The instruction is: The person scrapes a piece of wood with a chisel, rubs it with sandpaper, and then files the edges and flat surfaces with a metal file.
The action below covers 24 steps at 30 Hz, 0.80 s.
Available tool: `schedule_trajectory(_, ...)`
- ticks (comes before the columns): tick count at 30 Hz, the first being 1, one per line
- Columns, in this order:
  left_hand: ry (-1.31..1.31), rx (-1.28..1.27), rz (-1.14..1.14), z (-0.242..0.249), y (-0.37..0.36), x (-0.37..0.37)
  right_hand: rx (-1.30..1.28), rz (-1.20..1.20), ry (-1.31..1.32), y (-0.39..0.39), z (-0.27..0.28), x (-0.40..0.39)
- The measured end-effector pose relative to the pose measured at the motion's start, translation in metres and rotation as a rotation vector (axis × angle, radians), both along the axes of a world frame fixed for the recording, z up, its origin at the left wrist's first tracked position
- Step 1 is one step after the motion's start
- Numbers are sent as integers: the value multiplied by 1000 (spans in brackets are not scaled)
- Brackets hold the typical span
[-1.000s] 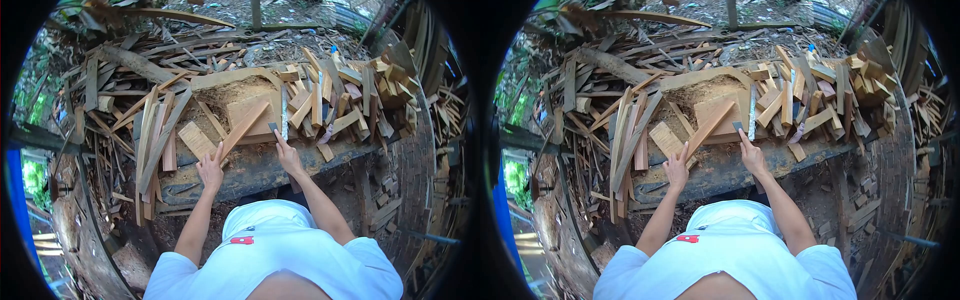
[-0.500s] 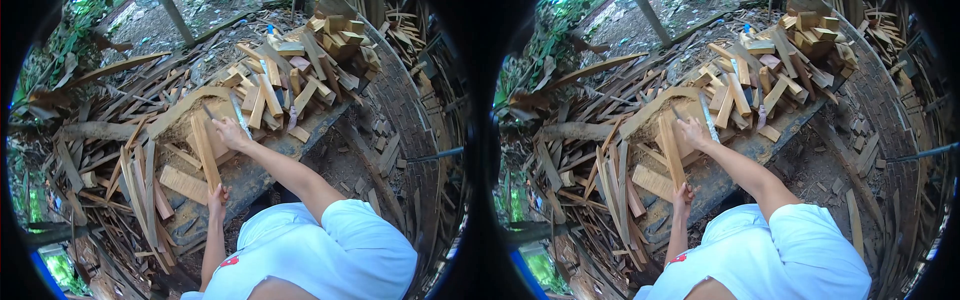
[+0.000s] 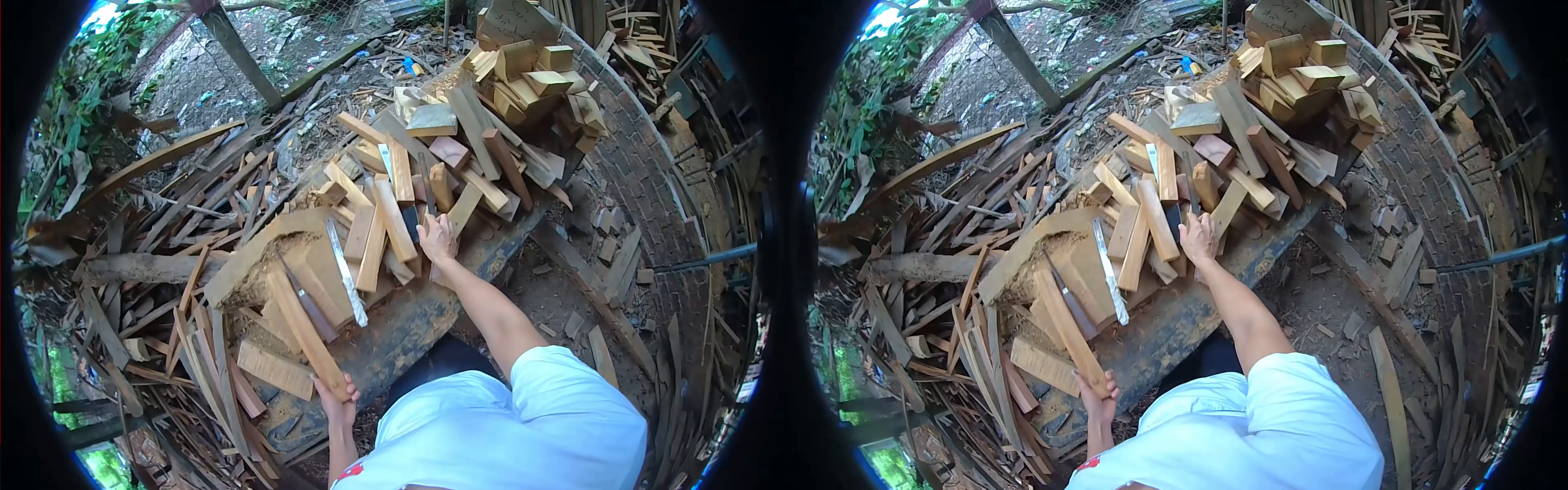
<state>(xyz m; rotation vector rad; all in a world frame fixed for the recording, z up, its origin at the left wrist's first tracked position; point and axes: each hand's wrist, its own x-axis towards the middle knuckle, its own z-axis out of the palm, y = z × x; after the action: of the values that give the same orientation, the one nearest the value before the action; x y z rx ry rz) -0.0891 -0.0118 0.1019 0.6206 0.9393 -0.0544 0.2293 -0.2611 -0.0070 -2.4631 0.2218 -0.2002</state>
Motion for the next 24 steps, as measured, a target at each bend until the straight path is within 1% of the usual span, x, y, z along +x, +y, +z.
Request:
schedule_trajectory(2,34,15,-18,5,-7,8,-76,33,-9,-2,-7,16)
schedule_trajectory(3,64,18,-37,8,-8,9,-63,38,4,-1,-2,20)
schedule_trajectory(4,81,30,-32,11,-9,9,-114,52,8,1,2,22)
schedule_trajectory(5,108,75,-29,13,-9,9,-167,69,9,3,5,23)
schedule_trajectory(7,135,121,-11,19,-12,11,-183,140,20,6,2,22)
schedule_trajectory(10,135,182,-23,33,-20,10,1,31,52,14,-6,27)
schedule_trajectory(11,96,187,-39,38,-24,10,4,39,54,14,-6,29)
schedule_trajectory(13,63,194,-43,44,-27,13,239,6,-72,13,-1,29)
schedule_trajectory(14,48,171,-70,47,-28,15,331,50,-90,10,3,25)
schedule_trajectory(15,34,148,-89,50,-28,15,349,98,-136,6,6,22)
schedule_trajectory(16,45,154,-55,50,-28,15,402,88,-125,5,17,16)
schedule_trajectory(17,33,106,-101,47,-26,17,455,79,-116,5,30,10)
schedule_trajectory(18,12,58,-148,43,-24,19,462,127,-79,0,33,5)
schedule_trajectory(19,7,64,-113,38,-20,18,466,175,-46,-3,39,1)
schedule_trajectory(21,-42,-88,-174,31,-10,15,598,201,17,0,54,-9)
schedule_trajectory(22,-49,-83,-144,31,-3,15,739,238,41,9,62,-15)
schedule_trajectory(23,-45,-83,-185,32,2,15,834,281,15,21,69,-23)
schedule_trajectory(24,-40,-86,-223,33,6,12,956,300,152,38,91,-36)
